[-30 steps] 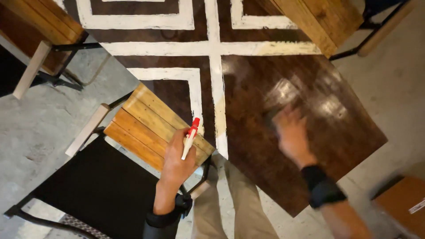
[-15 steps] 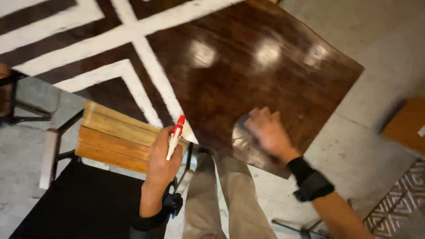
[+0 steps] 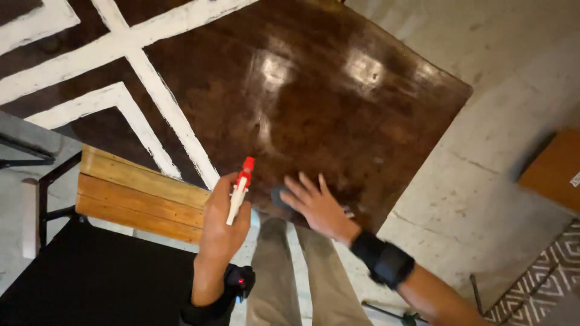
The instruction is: The person sprays a liquid from a bottle onto wooden furniture surfaces and wipes them with a cloth. The person moves between several tables and stools, cleaning both plain and patterned surfaces in a workshop setting.
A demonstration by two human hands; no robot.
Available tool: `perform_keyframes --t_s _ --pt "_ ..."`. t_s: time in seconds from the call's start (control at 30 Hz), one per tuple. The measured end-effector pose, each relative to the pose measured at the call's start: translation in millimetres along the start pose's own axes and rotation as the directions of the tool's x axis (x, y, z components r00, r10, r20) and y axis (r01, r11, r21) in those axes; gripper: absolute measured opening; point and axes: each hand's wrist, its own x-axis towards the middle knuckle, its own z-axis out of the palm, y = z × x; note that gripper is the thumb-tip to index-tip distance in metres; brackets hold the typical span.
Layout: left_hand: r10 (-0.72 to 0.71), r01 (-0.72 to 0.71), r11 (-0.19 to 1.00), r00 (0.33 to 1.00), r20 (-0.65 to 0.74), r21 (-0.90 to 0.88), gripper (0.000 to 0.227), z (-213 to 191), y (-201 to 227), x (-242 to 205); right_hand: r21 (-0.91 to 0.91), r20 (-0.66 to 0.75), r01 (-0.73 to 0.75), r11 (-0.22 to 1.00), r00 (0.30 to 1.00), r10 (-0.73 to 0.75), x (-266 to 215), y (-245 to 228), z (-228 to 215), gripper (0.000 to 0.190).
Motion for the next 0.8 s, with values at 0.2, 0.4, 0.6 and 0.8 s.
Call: perform_keyframes --t_s 0.2,0.4,0.6,0.8 --pt "-0.070 0.070 0.997 0.997 0.031 -0.020 0.038 6.8 4.6 -32.0 -0.216 -0.111 -0.148 0.965 0.986 0.126 -115.3 124.5 19.9 0.049" --pt "-0.001 0.001 1.000 1.000 -0.003 0.004 0.037 7.5 -7.1 -84.2 0.124 -0.424 -0.593 0.796 0.693 0.583 -66.9 125.2 2.8 0.060" --pt "0.005 -0.007 0.998 1.000 -0.026 -0.065 0.037 15.3 -31.1 -137.3 0.101 -0.196 -0.062 0.993 0.977 0.081 -25.5 -70.8 65.8 0.073" --pt "-0.149 0.149 0.989 0.989 -0.008 -0.009 0.038 25.2 -49.9 -177.2 0.028 -0.199 -0.109 0.994 0.974 0.113 33.9 -43.7 38.8 0.078"
